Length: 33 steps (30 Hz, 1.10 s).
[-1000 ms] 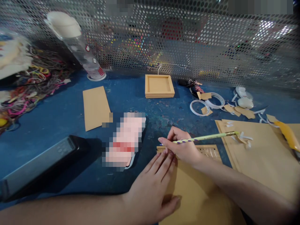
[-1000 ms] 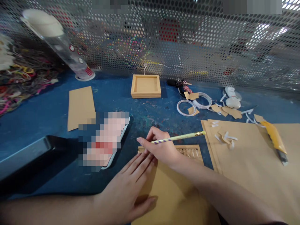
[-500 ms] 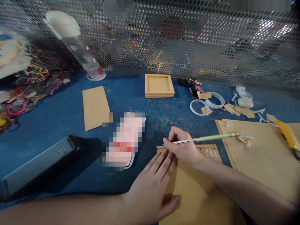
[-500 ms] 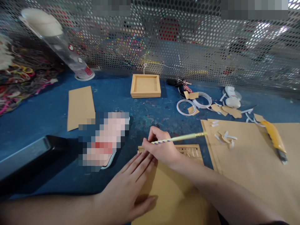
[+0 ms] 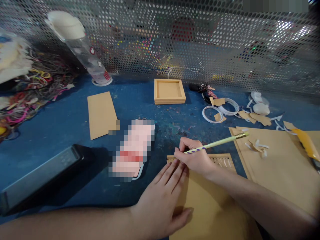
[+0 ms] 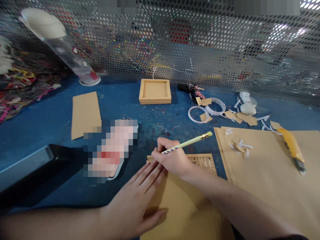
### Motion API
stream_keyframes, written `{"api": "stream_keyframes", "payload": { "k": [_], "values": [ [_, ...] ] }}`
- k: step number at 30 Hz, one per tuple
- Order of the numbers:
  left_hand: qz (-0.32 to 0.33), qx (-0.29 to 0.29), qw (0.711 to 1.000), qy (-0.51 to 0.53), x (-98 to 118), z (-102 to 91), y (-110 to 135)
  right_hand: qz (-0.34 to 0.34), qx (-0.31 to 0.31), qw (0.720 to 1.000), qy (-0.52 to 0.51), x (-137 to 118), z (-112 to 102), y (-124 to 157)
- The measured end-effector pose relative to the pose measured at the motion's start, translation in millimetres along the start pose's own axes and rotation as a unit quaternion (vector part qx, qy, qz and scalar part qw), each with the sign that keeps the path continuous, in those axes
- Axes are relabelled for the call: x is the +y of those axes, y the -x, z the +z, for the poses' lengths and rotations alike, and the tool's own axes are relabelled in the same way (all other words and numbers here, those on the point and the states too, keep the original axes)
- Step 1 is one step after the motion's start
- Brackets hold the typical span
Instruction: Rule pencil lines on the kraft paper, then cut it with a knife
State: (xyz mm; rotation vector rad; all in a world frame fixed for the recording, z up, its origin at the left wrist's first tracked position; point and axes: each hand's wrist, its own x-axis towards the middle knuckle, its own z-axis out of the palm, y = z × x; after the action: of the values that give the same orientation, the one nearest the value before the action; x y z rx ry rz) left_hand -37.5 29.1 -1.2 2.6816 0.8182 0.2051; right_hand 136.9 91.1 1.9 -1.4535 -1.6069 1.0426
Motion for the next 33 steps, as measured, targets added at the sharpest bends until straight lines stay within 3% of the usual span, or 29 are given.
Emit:
{"api": "stream_keyframes", "payload": {
  "k": [27, 33],
  "values": [
    [0.006, 0.002, 1.0, 0.006, -0.1, -0.4, -0.3, 0.007, -0.02, 0.999, -0.028, 0.0, 0.4, 0.4],
    [0.012, 0.005, 1.0, -0.001, -0.5, -1.6, -1.8, -0.003, 0.042, 0.999, -0.009, 3.7, 1.6, 0.7]
  ]
}}
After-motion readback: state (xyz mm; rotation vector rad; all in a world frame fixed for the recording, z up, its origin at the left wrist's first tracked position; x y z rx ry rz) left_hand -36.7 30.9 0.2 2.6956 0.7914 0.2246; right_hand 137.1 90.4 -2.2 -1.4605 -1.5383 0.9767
